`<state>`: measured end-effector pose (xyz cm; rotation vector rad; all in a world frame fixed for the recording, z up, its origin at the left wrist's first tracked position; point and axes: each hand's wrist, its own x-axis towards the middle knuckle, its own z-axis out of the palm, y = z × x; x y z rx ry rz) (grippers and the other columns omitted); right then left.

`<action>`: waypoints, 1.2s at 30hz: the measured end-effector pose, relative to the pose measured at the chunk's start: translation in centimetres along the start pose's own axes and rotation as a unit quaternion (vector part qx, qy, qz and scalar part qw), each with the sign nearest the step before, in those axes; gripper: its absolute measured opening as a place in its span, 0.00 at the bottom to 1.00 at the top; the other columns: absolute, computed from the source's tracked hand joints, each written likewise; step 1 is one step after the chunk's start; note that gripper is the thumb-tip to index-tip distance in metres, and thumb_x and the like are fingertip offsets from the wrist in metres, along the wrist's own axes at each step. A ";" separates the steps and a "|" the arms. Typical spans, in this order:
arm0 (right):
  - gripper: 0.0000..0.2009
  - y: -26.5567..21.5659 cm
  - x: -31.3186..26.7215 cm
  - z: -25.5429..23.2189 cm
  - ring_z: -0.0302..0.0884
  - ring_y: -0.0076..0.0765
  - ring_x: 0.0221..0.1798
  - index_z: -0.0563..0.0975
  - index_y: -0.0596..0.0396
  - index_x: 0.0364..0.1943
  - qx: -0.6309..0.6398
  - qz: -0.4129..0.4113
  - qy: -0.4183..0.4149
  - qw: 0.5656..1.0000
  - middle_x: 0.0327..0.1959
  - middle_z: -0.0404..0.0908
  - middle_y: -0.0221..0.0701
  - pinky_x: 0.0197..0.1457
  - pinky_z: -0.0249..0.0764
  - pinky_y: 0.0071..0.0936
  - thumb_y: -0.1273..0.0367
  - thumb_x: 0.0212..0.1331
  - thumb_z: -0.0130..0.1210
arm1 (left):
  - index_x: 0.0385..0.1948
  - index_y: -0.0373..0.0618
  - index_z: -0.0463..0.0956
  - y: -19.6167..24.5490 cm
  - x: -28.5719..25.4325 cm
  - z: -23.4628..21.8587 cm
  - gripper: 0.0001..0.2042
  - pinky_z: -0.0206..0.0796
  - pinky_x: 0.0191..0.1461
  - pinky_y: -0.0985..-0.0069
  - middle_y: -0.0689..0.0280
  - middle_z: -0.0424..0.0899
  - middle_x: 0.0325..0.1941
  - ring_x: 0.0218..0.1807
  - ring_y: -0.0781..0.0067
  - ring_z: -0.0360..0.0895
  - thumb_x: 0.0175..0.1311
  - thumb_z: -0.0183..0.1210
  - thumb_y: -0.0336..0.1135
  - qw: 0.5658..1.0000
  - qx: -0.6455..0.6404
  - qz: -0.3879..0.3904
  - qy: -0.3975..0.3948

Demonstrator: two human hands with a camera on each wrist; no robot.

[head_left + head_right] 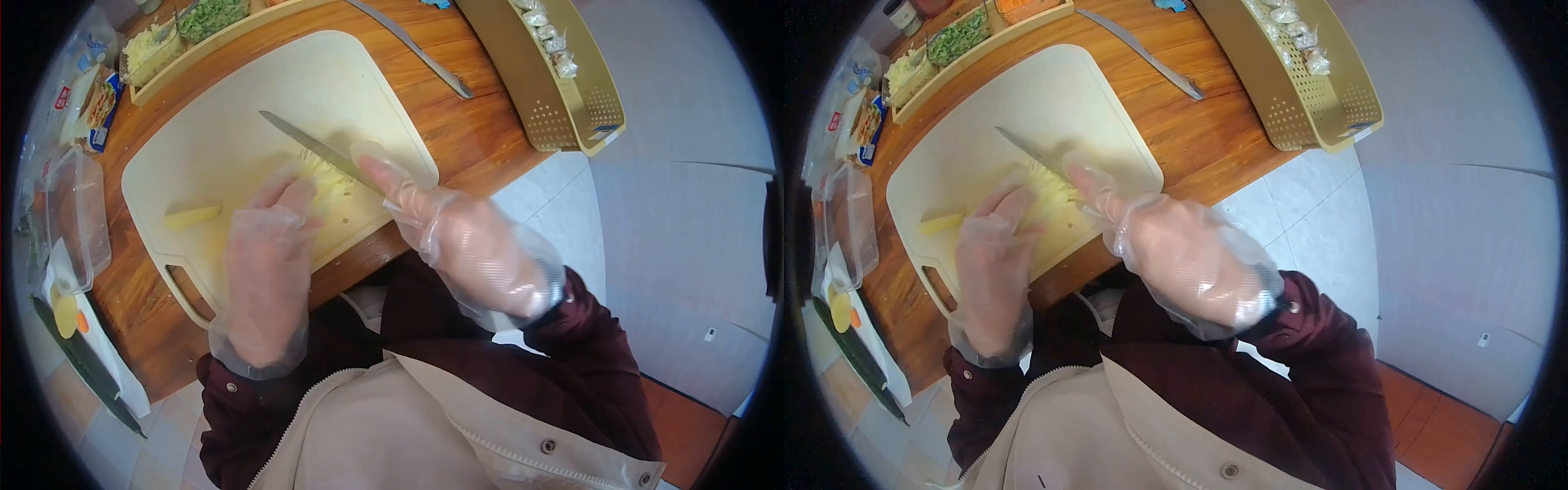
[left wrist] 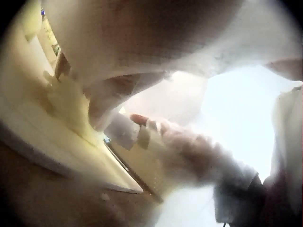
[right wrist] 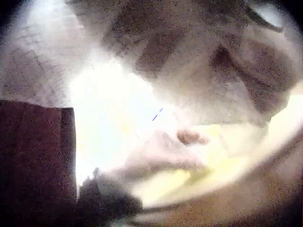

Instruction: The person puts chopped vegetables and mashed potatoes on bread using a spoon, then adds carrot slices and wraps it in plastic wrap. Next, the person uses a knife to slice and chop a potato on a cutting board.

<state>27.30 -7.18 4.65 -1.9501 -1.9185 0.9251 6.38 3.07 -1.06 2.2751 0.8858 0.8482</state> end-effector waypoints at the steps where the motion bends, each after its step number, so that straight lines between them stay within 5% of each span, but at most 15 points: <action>1: 0.31 -0.5 -0.3 -0.6 0.85 0.37 0.40 0.59 0.52 0.82 0.007 0.016 -0.020 1.000 0.43 0.84 0.36 0.42 0.80 0.33 0.64 0.77 0.51 | 0.45 0.36 0.78 -0.3 -0.8 -0.1 0.08 0.71 0.40 0.59 0.45 0.80 0.40 0.39 0.41 0.79 0.66 0.55 0.22 1.000 -0.012 -0.014 0.007; 5: 0.33 -2.6 -1.0 -1.1 0.85 0.41 0.33 0.59 0.54 0.81 -0.058 0.037 -0.038 0.997 0.35 0.83 0.40 0.35 0.80 0.36 0.68 0.73 0.53 | 0.45 0.37 0.79 -0.4 -0.4 -0.6 0.08 0.72 0.41 0.63 0.47 0.81 0.42 0.40 0.45 0.80 0.66 0.55 0.22 0.992 -0.069 -0.091 -0.049; 9: 0.35 -1.1 -0.3 2.4 0.85 0.46 0.27 0.59 0.55 0.81 -0.192 -0.058 0.069 0.977 0.28 0.82 0.43 0.28 0.80 0.38 0.72 0.69 0.55 | 0.42 0.36 0.79 0.0 0.2 -1.0 0.06 0.70 0.40 0.64 0.48 0.79 0.40 0.40 0.45 0.79 0.66 0.56 0.22 0.992 -0.031 -0.098 -0.079; 11: 0.32 0.6 -0.2 4.4 0.83 0.33 0.30 0.58 0.48 0.82 -0.199 -0.058 0.094 0.974 0.33 0.81 0.34 0.30 0.80 0.30 0.69 0.76 0.51 | 0.40 0.37 0.78 -0.3 -0.1 -0.1 0.05 0.69 0.39 0.63 0.48 0.77 0.37 0.38 0.44 0.78 0.66 0.55 0.22 0.995 -0.067 -0.070 -0.007; 13: 0.29 1.5 0.1 4.4 0.81 0.21 0.32 0.57 0.42 0.84 -0.207 -0.065 0.119 0.969 0.38 0.81 0.25 0.32 0.79 0.21 0.65 0.83 0.47 | 0.40 0.37 0.78 -0.2 0.2 -0.7 0.05 0.69 0.39 0.63 0.48 0.78 0.37 0.39 0.44 0.78 0.67 0.55 0.23 0.995 -0.064 -0.071 -0.026; 16: 0.36 1.6 0.0 2.2 0.85 0.47 0.27 0.57 0.54 0.81 -0.004 -0.006 -0.009 1.000 0.29 0.83 0.45 0.28 0.80 0.39 0.71 0.70 0.55 | 0.41 0.37 0.78 0.1 0.3 -0.8 0.05 0.70 0.40 0.63 0.48 0.79 0.38 0.39 0.43 0.78 0.67 0.55 0.23 0.995 -0.060 -0.075 -0.034; 23: 0.34 -2.3 -0.5 0.0 0.86 0.47 0.29 0.56 0.61 0.81 -0.036 0.017 -0.045 0.998 0.30 0.83 0.44 0.27 0.80 0.40 0.72 0.72 0.52 | 0.39 0.37 0.77 0.1 0.4 -0.9 0.04 0.71 0.41 0.61 0.47 0.79 0.39 0.41 0.42 0.79 0.67 0.55 0.24 0.993 -0.073 -0.082 -0.040; 26: 0.34 -1.5 -0.5 3.0 0.85 0.45 0.28 0.56 0.60 0.81 -0.322 -0.029 0.021 0.946 0.27 0.82 0.42 0.26 0.78 0.38 0.71 0.72 0.52 | 0.39 0.37 0.77 0.0 0.4 -0.4 0.03 0.70 0.40 0.60 0.47 0.78 0.39 0.40 0.41 0.78 0.67 0.54 0.24 0.996 -0.049 -0.076 -0.028; 29: 0.29 1.5 0.6 4.2 0.61 0.19 0.33 0.60 0.49 0.83 -0.139 -0.043 0.084 0.986 0.36 0.71 0.18 0.40 0.67 0.17 0.61 0.82 0.47 | 0.37 0.38 0.76 0.0 0.3 -0.7 0.04 0.68 0.39 0.59 0.48 0.76 0.37 0.38 0.42 0.77 0.68 0.53 0.23 0.996 -0.046 -0.065 -0.035; 30: 0.32 1.9 1.1 3.5 0.72 0.31 0.30 0.58 0.52 0.83 -0.022 -0.040 0.054 0.997 0.30 0.75 0.29 0.34 0.73 0.29 0.66 0.77 0.49 | 0.37 0.38 0.76 -0.2 0.1 -0.9 0.04 0.68 0.39 0.59 0.48 0.76 0.37 0.38 0.42 0.77 0.68 0.53 0.23 0.996 -0.045 -0.065 -0.035; 32: 0.34 1.3 0.7 1.5 0.84 0.44 0.27 0.56 0.55 0.82 0.094 -0.038 0.023 0.995 0.24 0.79 0.40 0.27 0.78 0.41 0.71 0.73 0.51 | 0.53 0.36 0.84 -0.5 -0.4 -1.2 0.14 0.77 0.58 0.70 0.49 0.87 0.55 0.53 0.55 0.86 0.67 0.61 0.19 0.987 -0.038 -0.120 -0.103; 33: 0.32 0.1 0.0 -0.1 0.73 0.31 0.33 0.57 0.52 0.83 0.146 0.028 -0.020 0.989 0.33 0.76 0.28 0.36 0.71 0.29 0.64 0.78 0.50 | 0.53 0.36 0.84 -0.3 -0.3 -1.3 0.14 0.77 0.58 0.70 0.49 0.87 0.55 0.53 0.55 0.86 0.67 0.61 0.19 0.987 -0.038 -0.121 -0.102; 36: 0.31 -1.5 -0.5 -0.1 0.62 0.17 0.36 0.59 0.53 0.83 0.269 0.101 -0.037 0.957 0.38 0.71 0.19 0.41 0.62 0.18 0.57 0.82 0.48 | 0.52 0.36 0.84 0.2 0.3 -1.2 0.14 0.77 0.57 0.70 0.50 0.87 0.54 0.52 0.54 0.86 0.67 0.61 0.19 0.984 0.009 -0.131 -0.119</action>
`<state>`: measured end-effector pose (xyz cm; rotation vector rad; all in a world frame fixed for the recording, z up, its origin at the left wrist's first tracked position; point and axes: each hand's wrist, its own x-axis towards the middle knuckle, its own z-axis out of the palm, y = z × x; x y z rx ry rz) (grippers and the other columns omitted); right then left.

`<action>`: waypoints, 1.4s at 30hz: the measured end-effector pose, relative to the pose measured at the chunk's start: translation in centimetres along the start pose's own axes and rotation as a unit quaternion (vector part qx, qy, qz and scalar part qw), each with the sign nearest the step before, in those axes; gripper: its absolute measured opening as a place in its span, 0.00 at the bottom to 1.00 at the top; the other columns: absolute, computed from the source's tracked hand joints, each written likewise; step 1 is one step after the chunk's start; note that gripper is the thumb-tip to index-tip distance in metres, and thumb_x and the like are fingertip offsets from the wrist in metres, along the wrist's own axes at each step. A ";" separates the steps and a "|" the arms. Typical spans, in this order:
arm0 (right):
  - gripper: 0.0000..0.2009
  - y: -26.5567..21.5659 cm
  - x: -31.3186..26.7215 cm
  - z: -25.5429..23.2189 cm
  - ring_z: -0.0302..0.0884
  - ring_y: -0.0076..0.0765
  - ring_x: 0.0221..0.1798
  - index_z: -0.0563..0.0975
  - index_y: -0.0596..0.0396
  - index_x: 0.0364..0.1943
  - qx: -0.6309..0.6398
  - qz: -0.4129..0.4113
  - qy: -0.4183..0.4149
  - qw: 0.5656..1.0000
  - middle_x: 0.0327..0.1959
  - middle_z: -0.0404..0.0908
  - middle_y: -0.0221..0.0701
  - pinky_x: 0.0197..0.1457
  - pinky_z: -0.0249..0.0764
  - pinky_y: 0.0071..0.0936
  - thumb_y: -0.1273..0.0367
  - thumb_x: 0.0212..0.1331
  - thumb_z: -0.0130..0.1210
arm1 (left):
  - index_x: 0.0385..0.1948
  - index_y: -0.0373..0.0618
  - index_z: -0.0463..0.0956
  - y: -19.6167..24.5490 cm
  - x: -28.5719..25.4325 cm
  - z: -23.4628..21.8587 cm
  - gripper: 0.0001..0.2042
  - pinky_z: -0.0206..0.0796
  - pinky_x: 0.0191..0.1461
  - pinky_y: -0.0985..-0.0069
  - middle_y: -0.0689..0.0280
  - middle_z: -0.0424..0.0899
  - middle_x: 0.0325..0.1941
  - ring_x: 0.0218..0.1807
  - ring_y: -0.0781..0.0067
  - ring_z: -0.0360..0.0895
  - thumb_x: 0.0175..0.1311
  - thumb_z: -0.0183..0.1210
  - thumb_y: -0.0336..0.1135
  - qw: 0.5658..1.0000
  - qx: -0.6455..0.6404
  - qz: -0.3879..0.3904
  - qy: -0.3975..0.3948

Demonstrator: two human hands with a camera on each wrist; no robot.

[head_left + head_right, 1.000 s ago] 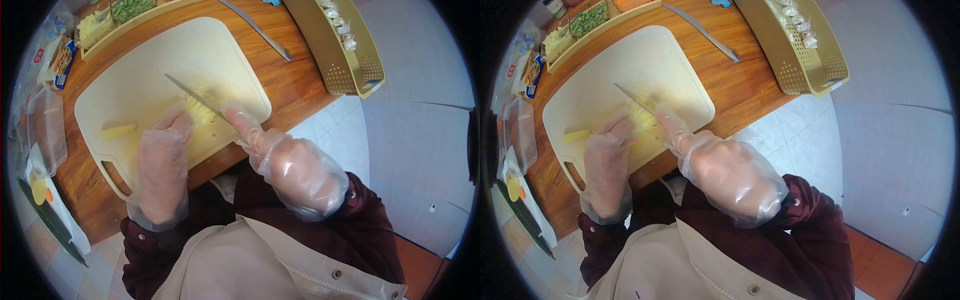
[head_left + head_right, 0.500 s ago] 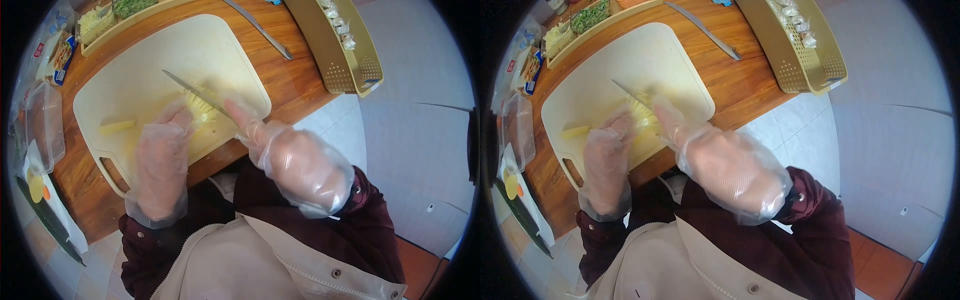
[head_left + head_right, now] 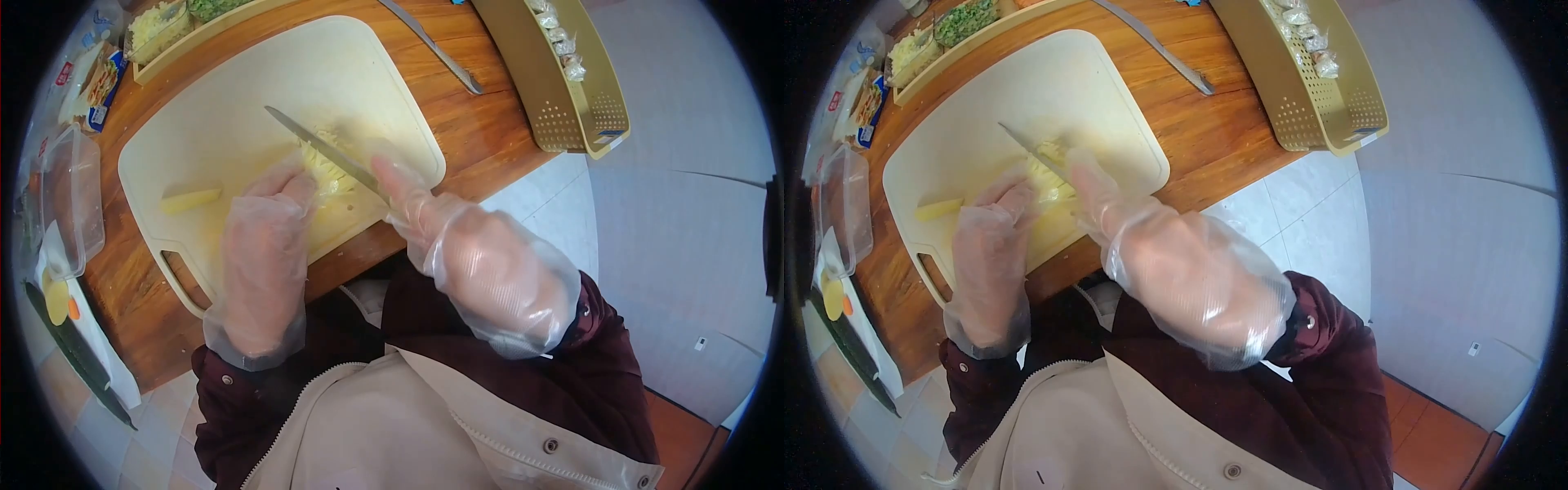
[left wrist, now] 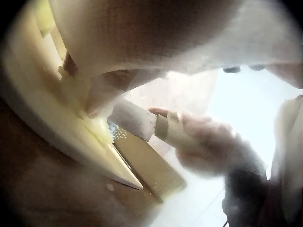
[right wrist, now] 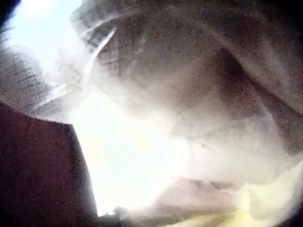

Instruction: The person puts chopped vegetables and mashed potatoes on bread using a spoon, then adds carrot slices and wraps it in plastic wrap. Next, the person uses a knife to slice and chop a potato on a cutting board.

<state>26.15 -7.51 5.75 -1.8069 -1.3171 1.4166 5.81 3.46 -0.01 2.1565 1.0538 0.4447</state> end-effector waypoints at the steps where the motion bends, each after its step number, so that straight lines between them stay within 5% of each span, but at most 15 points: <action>1: 0.32 -0.1 0.0 0.4 0.73 0.30 0.31 0.58 0.54 0.82 -0.138 -0.027 0.022 0.990 0.31 0.76 0.31 0.33 0.70 0.29 0.64 0.78 0.50 | 0.43 0.36 0.78 0.1 0.2 0.2 0.07 0.71 0.47 0.64 0.49 0.79 0.43 0.43 0.49 0.80 0.65 0.56 0.20 0.998 -0.025 0.045 0.043; 2: 0.33 -0.2 0.0 0.9 0.78 0.37 0.28 0.57 0.54 0.82 -0.206 -0.041 0.030 0.977 0.27 0.78 0.37 0.29 0.74 0.34 0.67 0.75 0.52 | 0.33 0.36 0.72 0.1 0.4 0.4 0.01 0.65 0.36 0.58 0.48 0.71 0.32 0.35 0.44 0.74 0.63 0.52 0.22 0.991 -0.050 0.090 0.086; 3: 0.34 -0.2 0.0 1.4 0.84 0.44 0.25 0.56 0.54 0.82 -0.273 -0.054 0.041 0.960 0.24 0.80 0.42 0.24 0.78 0.39 0.71 0.73 0.53 | 0.33 0.36 0.72 0.0 0.5 0.3 0.01 0.65 0.36 0.58 0.48 0.71 0.32 0.35 0.44 0.74 0.63 0.52 0.22 0.991 -0.049 0.088 0.086; 6: 0.36 1.1 0.4 2.6 0.84 0.41 0.26 0.57 0.53 0.82 -0.521 -0.140 0.121 0.833 0.24 0.80 0.42 0.24 0.77 0.37 0.71 0.71 0.55 | 0.34 0.36 0.73 -0.5 0.5 0.4 0.01 0.66 0.38 0.58 0.48 0.73 0.34 0.36 0.43 0.76 0.63 0.53 0.22 0.992 -0.056 0.093 0.061; 9: 0.29 3.3 1.8 1.9 0.71 0.20 0.38 0.61 0.55 0.81 -0.393 -0.150 0.100 0.902 0.35 0.71 0.25 0.44 0.73 0.18 0.65 0.80 0.50 | 0.36 0.36 0.76 -0.6 0.2 0.8 0.03 0.69 0.40 0.60 0.49 0.77 0.37 0.40 0.43 0.78 0.62 0.55 0.22 0.988 -0.068 0.092 0.099; 10: 0.31 3.1 2.0 1.1 0.71 0.20 0.39 0.59 0.55 0.82 -0.271 -0.104 0.052 0.956 0.35 0.71 0.23 0.43 0.75 0.21 0.65 0.80 0.51 | 0.38 0.36 0.77 -0.1 0.1 0.3 0.05 0.70 0.41 0.60 0.49 0.79 0.39 0.41 0.43 0.79 0.62 0.57 0.22 0.991 -0.054 0.086 0.086; 12: 0.32 2.0 2.0 -0.3 0.71 0.20 0.41 0.58 0.54 0.83 -0.144 -0.057 0.003 0.988 0.35 0.70 0.22 0.42 0.77 0.23 0.64 0.79 0.52 | 0.39 0.36 0.78 0.2 0.0 0.2 0.06 0.72 0.42 0.61 0.49 0.81 0.41 0.42 0.43 0.80 0.61 0.58 0.22 0.993 -0.038 0.083 0.074; 18: 0.33 -1.8 -0.2 -1.3 0.78 0.34 0.39 0.58 0.58 0.81 -0.230 -0.027 -0.037 0.972 0.38 0.76 0.34 0.40 0.80 0.30 0.70 0.74 0.53 | 0.39 0.37 0.78 -0.5 -0.5 1.6 0.07 0.73 0.47 0.57 0.50 0.83 0.43 0.45 0.42 0.80 0.60 0.60 0.23 0.985 0.003 0.092 0.143; 25: 0.35 1.1 0.7 1.7 0.87 0.50 0.36 0.59 0.61 0.79 -0.439 -0.105 0.016 0.892 0.42 0.84 0.49 0.39 0.84 0.38 0.77 0.68 0.54 | 0.40 0.37 0.80 -0.2 0.3 0.2 0.09 0.74 0.47 0.62 0.50 0.85 0.45 0.45 0.45 0.81 0.58 0.61 0.21 0.996 0.018 0.073 0.056; 28: 0.35 3.6 1.7 2.2 0.85 0.44 0.36 0.58 0.60 0.80 -0.373 -0.209 0.096 0.899 0.44 0.83 0.47 0.34 0.82 0.37 0.74 0.70 0.55 | 0.44 0.38 0.84 0.0 0.4 -0.3 0.12 0.76 0.49 0.68 0.51 0.88 0.49 0.46 0.49 0.83 0.58 0.64 0.20 0.999 0.035 0.035 0.000; 31: 0.33 4.0 2.3 0.9 0.71 0.29 0.34 0.59 0.62 0.81 -0.032 -0.160 0.053 0.985 0.39 0.75 0.30 0.38 0.71 0.26 0.59 0.78 0.49 | 0.44 0.38 0.85 -0.5 -0.2 0.4 0.13 0.76 0.49 0.69 0.51 0.88 0.50 0.45 0.50 0.84 0.57 0.65 0.19 0.999 0.010 0.042 0.030; 34: 0.36 3.1 2.0 0.0 0.62 0.19 0.33 0.59 0.63 0.81 0.198 -0.113 0.012 0.974 0.35 0.70 0.19 0.40 0.65 0.19 0.49 0.83 0.45 | 0.46 0.38 0.85 -0.9 -0.7 1.0 0.14 0.77 0.50 0.69 0.51 0.88 0.51 0.46 0.51 0.85 0.57 0.66 0.19 0.995 -0.006 0.056 0.083; 36: 0.40 -0.3 0.6 -1.0 0.57 0.18 0.33 0.59 0.66 0.80 0.110 -0.098 0.008 0.989 0.32 0.62 0.18 0.38 0.59 0.19 0.45 0.81 0.45 | 0.47 0.39 0.86 -0.7 -0.6 1.1 0.15 0.78 0.51 0.69 0.51 0.88 0.51 0.47 0.52 0.86 0.57 0.66 0.19 0.993 0.007 0.065 0.098; 38: 0.42 -1.0 0.2 -1.3 0.54 0.18 0.33 0.60 0.67 0.80 0.065 -0.091 0.007 0.994 0.31 0.58 0.18 0.37 0.56 0.19 0.43 0.80 0.46 | 0.39 0.37 0.78 -0.3 -0.3 1.2 0.07 0.73 0.42 0.60 0.48 0.84 0.45 0.43 0.41 0.82 0.59 0.62 0.22 0.990 -0.028 0.070 0.118; 42: 0.43 0.5 0.5 -0.6 0.54 0.19 0.33 0.59 0.68 0.80 -0.029 -0.080 0.002 0.996 0.32 0.59 0.20 0.37 0.56 0.21 0.42 0.79 0.44 | 0.39 0.37 0.78 -0.5 -0.3 0.9 0.07 0.73 0.41 0.60 0.49 0.84 0.44 0.43 0.42 0.82 0.60 0.61 0.22 0.991 -0.019 0.072 0.111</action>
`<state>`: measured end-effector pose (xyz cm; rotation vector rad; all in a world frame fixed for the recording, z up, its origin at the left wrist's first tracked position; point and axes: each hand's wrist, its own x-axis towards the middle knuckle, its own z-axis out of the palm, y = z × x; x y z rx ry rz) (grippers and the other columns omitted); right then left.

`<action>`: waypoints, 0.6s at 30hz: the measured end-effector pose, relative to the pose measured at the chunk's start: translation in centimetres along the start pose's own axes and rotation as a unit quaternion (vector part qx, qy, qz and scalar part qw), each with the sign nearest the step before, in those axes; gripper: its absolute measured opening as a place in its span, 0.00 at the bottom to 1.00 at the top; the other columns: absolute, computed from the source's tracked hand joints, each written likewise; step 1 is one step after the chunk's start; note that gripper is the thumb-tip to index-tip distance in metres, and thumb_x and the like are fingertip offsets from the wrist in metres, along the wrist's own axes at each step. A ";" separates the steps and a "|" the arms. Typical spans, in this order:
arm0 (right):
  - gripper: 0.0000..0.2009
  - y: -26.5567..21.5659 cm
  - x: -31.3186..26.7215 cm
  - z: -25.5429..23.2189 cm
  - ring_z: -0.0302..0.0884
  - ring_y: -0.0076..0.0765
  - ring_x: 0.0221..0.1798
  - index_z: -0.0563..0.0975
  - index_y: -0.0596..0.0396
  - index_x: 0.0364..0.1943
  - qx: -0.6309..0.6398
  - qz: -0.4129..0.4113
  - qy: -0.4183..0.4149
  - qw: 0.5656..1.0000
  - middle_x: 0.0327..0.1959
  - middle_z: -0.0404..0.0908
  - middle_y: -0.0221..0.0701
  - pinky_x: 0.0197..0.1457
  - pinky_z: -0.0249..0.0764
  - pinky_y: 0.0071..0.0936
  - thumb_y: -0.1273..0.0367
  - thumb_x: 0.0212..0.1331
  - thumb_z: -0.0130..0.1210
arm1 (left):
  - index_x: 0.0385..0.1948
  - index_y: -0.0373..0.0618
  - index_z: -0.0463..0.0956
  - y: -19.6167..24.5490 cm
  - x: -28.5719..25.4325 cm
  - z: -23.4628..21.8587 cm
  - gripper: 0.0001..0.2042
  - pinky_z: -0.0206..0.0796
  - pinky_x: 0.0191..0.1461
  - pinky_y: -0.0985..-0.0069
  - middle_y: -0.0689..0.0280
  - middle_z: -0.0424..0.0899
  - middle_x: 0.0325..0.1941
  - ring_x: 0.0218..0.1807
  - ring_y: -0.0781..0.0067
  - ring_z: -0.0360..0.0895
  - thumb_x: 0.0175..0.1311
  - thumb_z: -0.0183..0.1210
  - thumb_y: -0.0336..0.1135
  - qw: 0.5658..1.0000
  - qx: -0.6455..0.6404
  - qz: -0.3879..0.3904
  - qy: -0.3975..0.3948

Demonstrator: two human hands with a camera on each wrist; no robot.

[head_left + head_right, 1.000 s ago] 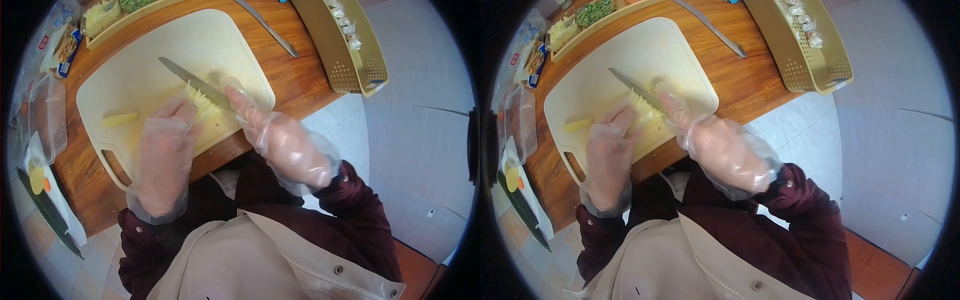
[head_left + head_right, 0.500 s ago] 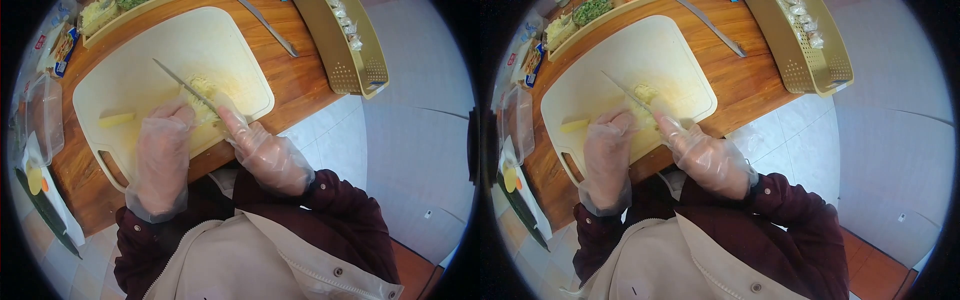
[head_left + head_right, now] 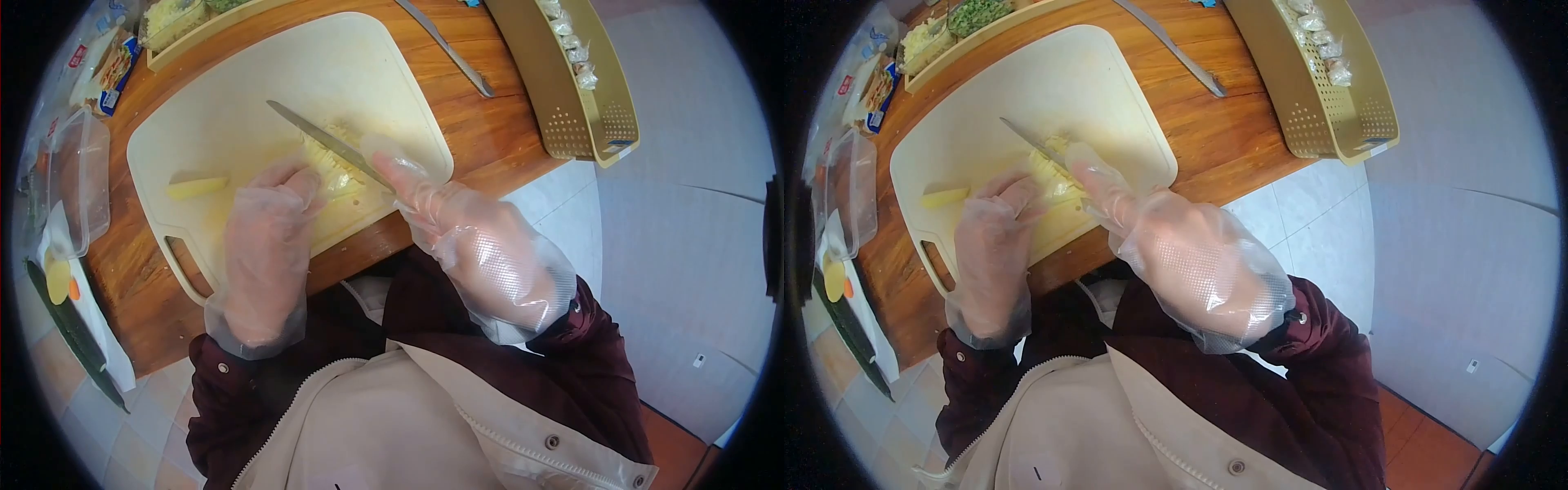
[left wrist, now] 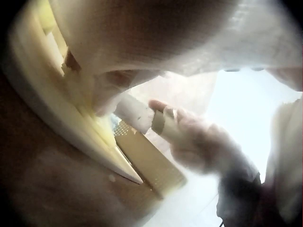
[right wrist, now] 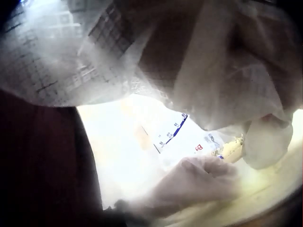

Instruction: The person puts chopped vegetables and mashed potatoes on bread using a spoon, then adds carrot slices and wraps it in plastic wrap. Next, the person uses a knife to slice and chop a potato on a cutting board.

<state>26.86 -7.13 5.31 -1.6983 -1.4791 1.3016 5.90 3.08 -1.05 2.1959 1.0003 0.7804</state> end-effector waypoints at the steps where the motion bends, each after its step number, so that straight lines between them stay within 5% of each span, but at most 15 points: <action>1: 0.43 0.1 0.1 0.1 0.54 0.20 0.33 0.58 0.68 0.80 -0.004 0.001 0.002 1.000 0.32 0.60 0.20 0.37 0.57 0.21 0.41 0.79 0.44 | 0.38 0.38 0.78 0.1 0.2 -0.2 0.06 0.73 0.40 0.60 0.49 0.84 0.43 0.42 0.42 0.81 0.60 0.60 0.22 1.000 0.007 0.006 -0.004; 11: 0.41 0.1 -0.1 -0.8 0.58 0.24 0.34 0.58 0.63 0.81 0.019 0.002 -0.044 0.999 0.34 0.62 0.25 0.38 0.61 0.24 0.43 0.79 0.47 | 0.38 0.40 0.77 0.1 0.6 -0.5 0.05 0.71 0.39 0.62 0.52 0.80 0.37 0.38 0.44 0.79 0.62 0.60 0.23 0.999 -0.014 -0.024 -0.021; 14: 0.39 0.5 0.3 0.0 0.71 0.31 0.38 0.56 0.61 0.82 -0.063 0.015 -0.050 0.997 0.43 0.75 0.32 0.41 0.69 0.25 0.48 0.80 0.48 | 0.38 0.40 0.77 0.2 0.5 -0.7 0.05 0.71 0.39 0.63 0.52 0.80 0.37 0.38 0.45 0.79 0.62 0.60 0.23 0.998 -0.003 -0.047 -0.037; 15: 0.34 2.7 0.8 1.0 0.77 0.38 0.38 0.58 0.59 0.81 -0.198 -0.086 0.006 0.976 0.41 0.79 0.36 0.40 0.76 0.31 0.61 0.76 0.50 | 0.38 0.40 0.77 0.1 0.5 -0.6 0.05 0.71 0.39 0.63 0.52 0.80 0.37 0.38 0.45 0.79 0.62 0.60 0.23 0.998 -0.005 -0.047 -0.038; 18: 0.33 4.2 1.7 2.0 0.83 0.48 0.35 0.61 0.52 0.81 -0.262 -0.202 0.087 0.940 0.34 0.83 0.41 0.35 0.82 0.38 0.74 0.70 0.53 | 0.38 0.40 0.78 -0.1 0.4 -0.5 0.05 0.71 0.39 0.63 0.52 0.80 0.37 0.38 0.45 0.79 0.62 0.61 0.24 0.999 -0.022 -0.034 -0.018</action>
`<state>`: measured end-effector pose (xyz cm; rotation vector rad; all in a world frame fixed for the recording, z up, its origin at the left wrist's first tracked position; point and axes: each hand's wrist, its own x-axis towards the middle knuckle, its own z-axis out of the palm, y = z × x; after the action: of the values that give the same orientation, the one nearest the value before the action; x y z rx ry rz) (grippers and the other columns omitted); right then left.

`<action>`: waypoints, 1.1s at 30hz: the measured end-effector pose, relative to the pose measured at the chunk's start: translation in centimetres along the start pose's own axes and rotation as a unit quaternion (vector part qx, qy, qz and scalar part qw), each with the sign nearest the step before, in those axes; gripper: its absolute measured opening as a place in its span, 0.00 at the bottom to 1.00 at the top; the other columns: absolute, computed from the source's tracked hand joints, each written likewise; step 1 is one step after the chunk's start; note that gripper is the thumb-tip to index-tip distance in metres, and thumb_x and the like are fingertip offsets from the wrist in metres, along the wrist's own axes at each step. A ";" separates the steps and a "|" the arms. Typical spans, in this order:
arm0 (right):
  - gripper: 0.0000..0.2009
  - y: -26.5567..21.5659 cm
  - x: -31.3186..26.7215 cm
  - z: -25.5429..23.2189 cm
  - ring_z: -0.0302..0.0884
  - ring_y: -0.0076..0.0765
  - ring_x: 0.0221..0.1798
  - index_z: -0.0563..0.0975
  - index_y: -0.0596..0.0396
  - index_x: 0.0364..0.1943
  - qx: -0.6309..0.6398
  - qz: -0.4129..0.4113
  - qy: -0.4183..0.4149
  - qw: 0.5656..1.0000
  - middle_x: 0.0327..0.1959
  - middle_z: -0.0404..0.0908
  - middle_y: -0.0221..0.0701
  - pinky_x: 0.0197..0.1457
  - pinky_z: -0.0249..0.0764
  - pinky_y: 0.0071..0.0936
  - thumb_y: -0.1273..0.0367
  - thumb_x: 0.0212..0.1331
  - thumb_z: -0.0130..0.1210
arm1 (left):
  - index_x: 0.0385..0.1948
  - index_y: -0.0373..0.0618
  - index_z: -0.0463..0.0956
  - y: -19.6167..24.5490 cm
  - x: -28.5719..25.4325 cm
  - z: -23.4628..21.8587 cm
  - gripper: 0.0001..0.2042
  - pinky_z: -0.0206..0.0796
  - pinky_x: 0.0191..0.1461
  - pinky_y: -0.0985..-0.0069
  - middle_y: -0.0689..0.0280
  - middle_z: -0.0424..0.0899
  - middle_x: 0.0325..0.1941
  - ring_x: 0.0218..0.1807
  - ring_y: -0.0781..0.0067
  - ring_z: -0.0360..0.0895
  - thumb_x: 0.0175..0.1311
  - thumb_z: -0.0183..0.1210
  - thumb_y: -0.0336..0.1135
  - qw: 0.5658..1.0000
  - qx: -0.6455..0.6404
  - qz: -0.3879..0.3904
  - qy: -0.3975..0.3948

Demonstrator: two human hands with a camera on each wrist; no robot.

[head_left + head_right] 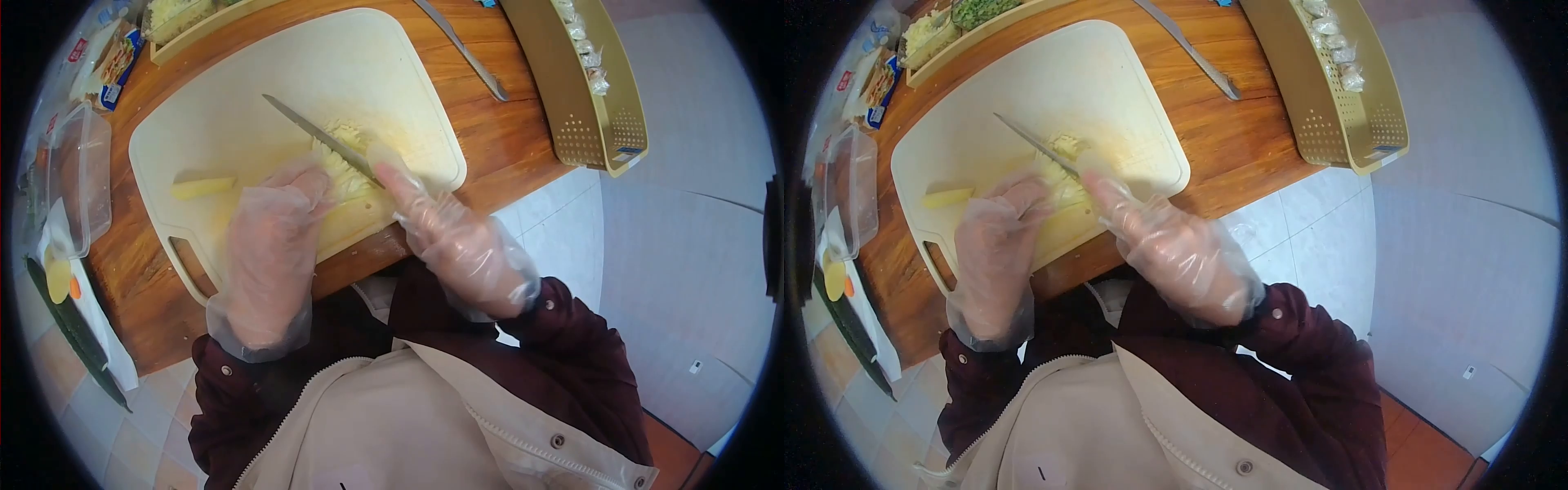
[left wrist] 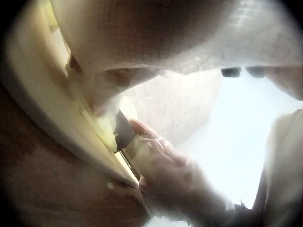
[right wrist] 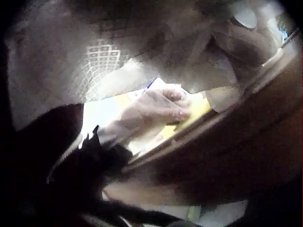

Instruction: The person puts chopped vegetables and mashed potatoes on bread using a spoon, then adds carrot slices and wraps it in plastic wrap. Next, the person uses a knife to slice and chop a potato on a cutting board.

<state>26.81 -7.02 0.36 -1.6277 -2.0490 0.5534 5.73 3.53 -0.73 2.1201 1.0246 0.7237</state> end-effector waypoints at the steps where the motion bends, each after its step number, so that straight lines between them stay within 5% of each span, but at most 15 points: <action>1: 0.33 -0.7 0.5 -1.0 0.82 0.44 0.36 0.60 0.51 0.81 0.036 0.059 -0.038 0.997 0.36 0.82 0.40 0.39 0.80 0.35 0.72 0.72 0.52 | 0.37 0.40 0.78 0.3 0.0 0.0 0.05 0.71 0.39 0.63 0.52 0.80 0.37 0.38 0.45 0.79 0.62 0.61 0.24 1.000 -0.002 0.008 0.006; 6: 0.31 -4.1 2.7 -6.1 0.75 0.30 0.44 0.58 0.51 0.83 0.170 0.290 -0.181 0.924 0.45 0.79 0.34 0.51 0.71 0.20 0.64 0.79 0.48 | 0.44 0.38 0.86 -0.4 -0.7 0.0 0.10 0.76 0.49 0.71 0.54 0.89 0.49 0.45 0.55 0.86 0.60 0.67 0.21 0.999 -0.014 -0.032 0.001; 9: 0.31 -5.0 3.0 -5.6 0.68 0.28 0.37 0.60 0.52 0.83 0.066 0.272 -0.214 0.936 0.36 0.72 0.28 0.48 0.69 0.21 0.64 0.78 0.49 | 0.44 0.39 0.86 -0.1 -0.4 -0.9 0.10 0.77 0.49 0.71 0.54 0.90 0.48 0.45 0.56 0.87 0.62 0.66 0.21 0.996 0.034 -0.052 -0.062; 12: 0.31 -3.2 1.2 -2.7 0.70 0.30 0.34 0.61 0.51 0.82 0.115 0.287 -0.174 0.935 0.36 0.73 0.31 0.42 0.70 0.21 0.66 0.77 0.49 | 0.44 0.39 0.86 0.3 -0.4 -0.6 0.09 0.77 0.49 0.71 0.54 0.90 0.47 0.45 0.57 0.87 0.62 0.66 0.20 0.995 0.058 -0.063 -0.057; 14: 0.30 -1.3 0.2 -0.7 0.70 0.29 0.34 0.62 0.49 0.82 -0.030 0.137 -0.113 0.984 0.37 0.75 0.29 0.42 0.71 0.21 0.69 0.76 0.49 | 0.30 0.40 0.73 0.2 -0.2 0.0 0.03 0.65 0.33 0.65 0.54 0.73 0.29 0.31 0.51 0.75 0.63 0.58 0.26 1.000 -0.004 -0.008 0.019; 15: 0.30 -1.2 0.1 -0.6 0.71 0.28 0.35 0.63 0.49 0.81 -0.081 0.099 -0.100 0.987 0.39 0.77 0.28 0.44 0.72 0.21 0.71 0.76 0.50 | 0.30 0.40 0.73 0.2 -0.1 0.0 0.03 0.65 0.33 0.65 0.54 0.73 0.29 0.31 0.51 0.75 0.63 0.58 0.26 1.000 -0.005 -0.007 0.020; 18: 0.36 -0.6 1.0 -1.7 0.81 0.42 0.29 0.61 0.52 0.81 0.038 0.103 -0.107 0.988 0.29 0.79 0.38 0.33 0.79 0.35 0.72 0.68 0.56 | 0.30 0.40 0.73 0.1 -0.2 -0.5 0.03 0.65 0.34 0.66 0.54 0.72 0.29 0.31 0.51 0.74 0.62 0.58 0.25 1.000 -0.001 0.000 0.007; 19: 0.37 -1.3 1.7 -2.5 0.84 0.46 0.28 0.60 0.52 0.81 0.077 0.105 -0.109 0.986 0.26 0.80 0.42 0.29 0.81 0.40 0.73 0.65 0.58 | 0.37 0.40 0.80 -0.2 -0.3 -0.7 0.04 0.70 0.40 0.68 0.54 0.81 0.36 0.37 0.53 0.80 0.62 0.61 0.22 1.000 0.009 -0.009 -0.012; 20: 0.31 -2.9 2.5 -4.4 0.78 0.36 0.32 0.63 0.52 0.80 0.049 0.178 -0.161 0.970 0.33 0.81 0.35 0.37 0.77 0.31 0.71 0.72 0.53 | 0.43 0.39 0.86 -0.3 -0.4 -0.7 0.09 0.76 0.46 0.70 0.53 0.90 0.44 0.43 0.56 0.86 0.62 0.65 0.19 0.999 0.018 -0.019 -0.031; 22: 0.26 -4.3 2.9 -5.2 0.72 0.25 0.36 0.65 0.52 0.79 0.020 0.252 -0.211 0.944 0.40 0.81 0.28 0.45 0.73 0.21 0.69 0.80 0.47 | 0.43 0.39 0.86 0.0 -0.4 -0.9 0.09 0.76 0.46 0.70 0.53 0.89 0.43 0.43 0.56 0.86 0.62 0.64 0.19 0.998 0.037 -0.023 -0.039; 24: 0.29 -4.7 2.2 -4.2 0.76 0.34 0.31 0.64 0.54 0.79 -0.101 0.174 -0.164 0.966 0.34 0.81 0.33 0.38 0.76 0.29 0.70 0.75 0.51 | 0.43 0.39 0.86 -0.1 -0.3 -0.9 0.09 0.76 0.46 0.70 0.53 0.89 0.43 0.43 0.56 0.86 0.62 0.64 0.19 0.997 0.059 -0.030 -0.043; 26: 0.33 -4.6 1.3 -2.7 0.80 0.42 0.26 0.62 0.57 0.79 -0.217 0.088 -0.116 0.965 0.27 0.80 0.38 0.31 0.79 0.38 0.71 0.70 0.55 | 0.33 0.38 0.75 -0.2 -0.5 -0.2 0.01 0.65 0.35 0.66 0.53 0.73 0.30 0.33 0.51 0.74 0.63 0.58 0.24 1.000 -0.015 -0.016 0.011; 28: 0.35 -2.9 0.4 -0.7 0.82 0.46 0.23 0.61 0.58 0.79 -0.272 0.043 -0.092 0.957 0.24 0.80 0.40 0.27 0.80 0.42 0.72 0.68 0.57 | 0.34 0.38 0.76 0.2 -0.4 -0.3 0.01 0.66 0.36 0.66 0.52 0.74 0.31 0.33 0.50 0.74 0.64 0.57 0.24 0.999 -0.024 -0.018 0.019; 31: 0.34 -0.1 0.2 0.6 0.81 0.47 0.22 0.61 0.59 0.79 -0.094 -0.016 0.007 0.995 0.24 0.81 0.41 0.26 0.80 0.42 0.71 0.68 0.56 | 0.34 0.39 0.77 -0.1 -0.4 -0.3 0.01 0.68 0.36 0.65 0.52 0.75 0.32 0.33 0.49 0.76 0.66 0.57 0.24 0.999 -0.033 -0.005 0.021; 33: 0.34 -1.1 0.6 -1.5 0.82 0.47 0.23 0.61 0.60 0.79 -0.037 0.060 -0.071 0.995 0.24 0.81 0.42 0.26 0.80 0.41 0.72 0.68 0.55 | 0.35 0.39 0.78 0.1 -0.5 -0.4 0.02 0.68 0.36 0.65 0.51 0.77 0.33 0.34 0.49 0.76 0.67 0.57 0.25 0.999 -0.035 0.008 0.016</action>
<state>26.74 -6.62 2.29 -1.8127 -2.1052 0.6599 5.19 3.18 -0.52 2.0649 0.9863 0.7928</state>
